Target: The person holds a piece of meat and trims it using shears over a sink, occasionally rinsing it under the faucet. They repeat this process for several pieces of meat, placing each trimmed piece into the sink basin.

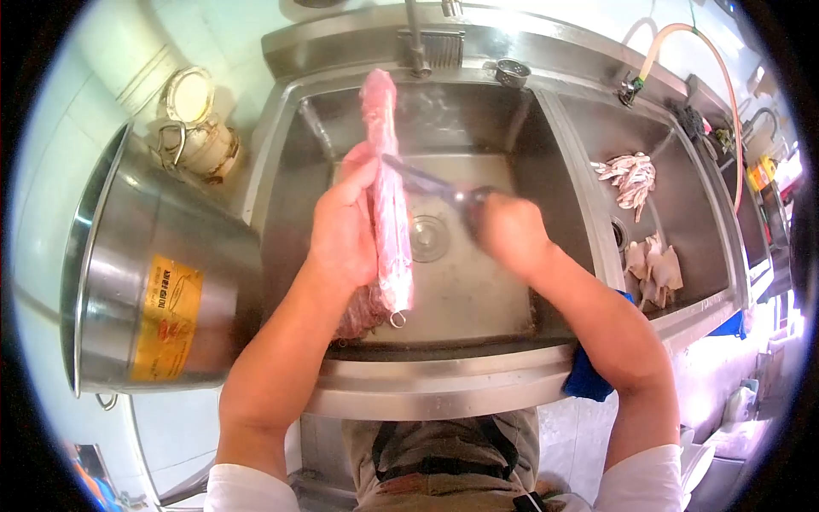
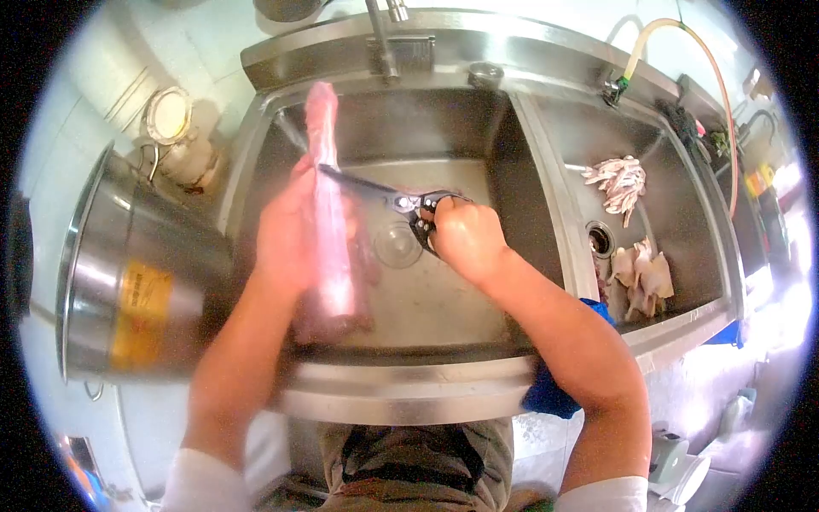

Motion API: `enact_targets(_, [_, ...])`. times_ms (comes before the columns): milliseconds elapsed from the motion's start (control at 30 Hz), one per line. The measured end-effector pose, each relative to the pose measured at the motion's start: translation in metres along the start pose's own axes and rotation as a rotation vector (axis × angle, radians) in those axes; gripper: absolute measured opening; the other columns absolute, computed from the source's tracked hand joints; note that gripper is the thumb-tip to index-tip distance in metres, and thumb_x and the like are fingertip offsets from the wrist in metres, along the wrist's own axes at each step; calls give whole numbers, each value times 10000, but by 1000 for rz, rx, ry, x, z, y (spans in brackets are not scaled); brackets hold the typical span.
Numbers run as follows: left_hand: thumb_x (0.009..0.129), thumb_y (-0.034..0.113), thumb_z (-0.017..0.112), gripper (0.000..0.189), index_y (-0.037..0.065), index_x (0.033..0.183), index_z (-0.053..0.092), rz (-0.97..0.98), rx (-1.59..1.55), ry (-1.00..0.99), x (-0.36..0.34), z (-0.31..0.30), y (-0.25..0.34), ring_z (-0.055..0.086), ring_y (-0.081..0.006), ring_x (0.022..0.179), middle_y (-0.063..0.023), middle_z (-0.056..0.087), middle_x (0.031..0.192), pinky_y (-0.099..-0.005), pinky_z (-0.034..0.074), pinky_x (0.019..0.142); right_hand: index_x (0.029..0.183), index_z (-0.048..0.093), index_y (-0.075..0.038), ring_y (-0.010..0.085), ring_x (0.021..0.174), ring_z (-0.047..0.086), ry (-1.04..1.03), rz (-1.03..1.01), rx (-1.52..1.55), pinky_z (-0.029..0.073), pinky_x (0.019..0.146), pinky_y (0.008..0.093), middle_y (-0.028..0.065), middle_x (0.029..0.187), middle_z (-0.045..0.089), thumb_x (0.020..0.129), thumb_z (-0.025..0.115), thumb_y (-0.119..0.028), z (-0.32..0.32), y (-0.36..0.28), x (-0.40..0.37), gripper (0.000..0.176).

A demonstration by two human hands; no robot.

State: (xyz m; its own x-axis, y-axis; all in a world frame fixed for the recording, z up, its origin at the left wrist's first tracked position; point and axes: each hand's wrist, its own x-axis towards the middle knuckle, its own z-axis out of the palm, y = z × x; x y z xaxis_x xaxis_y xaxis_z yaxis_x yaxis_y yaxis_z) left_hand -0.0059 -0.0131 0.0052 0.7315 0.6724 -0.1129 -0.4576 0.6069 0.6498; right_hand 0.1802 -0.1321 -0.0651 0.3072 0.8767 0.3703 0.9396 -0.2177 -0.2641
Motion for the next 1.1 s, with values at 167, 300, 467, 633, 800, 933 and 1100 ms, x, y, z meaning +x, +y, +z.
enact_targets(167, [934, 179, 544, 303, 149, 1230, 491, 2, 38, 22, -2, 8, 3, 562, -206, 712, -42, 586, 878, -338, 477, 591, 732, 573, 25, 438, 715, 622, -101, 58, 147, 515, 666, 481, 256, 734, 626, 752, 658, -136, -2, 0, -3, 183])
enact_targets(300, [945, 232, 535, 280, 118, 1199, 509, -150, -43, -11, 6, -8, -1, 562, -206, 732, -61, 580, 888, -330, 465, 594, 770, 581, 36, 457, 747, 612, -140, 94, 305, 504, 686, 491, 272, 763, 620, 744, 645, -91, 2, 1, -3, 144])
enact_targets(467, [948, 292, 536, 253, 105, 1119, 544, -119, 9, 126, 11, -6, -2, 493, -195, 629, -48, 527, 773, -321, 404, 530, 864, 634, 68, 450, 875, 621, -452, 359, 226, 511, 805, 484, 297, 875, 637, 796, 632, -194, 13, 32, 5, 271])
enact_targets(633, [937, 382, 517, 318, 103, 1089, 504, -170, 18, -35, 22, -23, 1, 423, -181, 539, -36, 431, 661, -333, 357, 488, 906, 706, -8, 358, 939, 658, -936, 175, -202, 531, 788, 434, 202, 971, 682, 763, 619, -147, 54, 64, -21, 218])
enact_targets(800, [946, 456, 436, 376, 92, 919, 526, -255, -21, -122, 18, -23, 1, 443, -202, 523, -45, 424, 621, -344, 381, 453, 977, 709, -81, 322, 961, 653, -1202, -80, -405, 520, 821, 427, 146, 1050, 681, 815, 550, -179, 75, 57, -52, 247])
enact_targets(933, [945, 522, 392, 482, 96, 745, 494, -228, -6, -125, 15, -18, 4, 466, -209, 529, -51, 448, 616, -339, 384, 426, 926, 728, -55, 333, 901, 671, -1090, -89, -303, 539, 760, 426, 154, 958, 701, 743, 633, -150, 65, 40, -40, 227])
enact_targets(1100, [920, 654, 371, 605, 111, 661, 438, -244, 43, -248, 20, -31, 7, 463, -205, 505, -48, 468, 627, -338, 384, 424, 871, 717, -20, 359, 909, 663, -1088, 52, -296, 531, 759, 441, 196, 951, 686, 758, 628, -169, 55, 55, -25, 207])
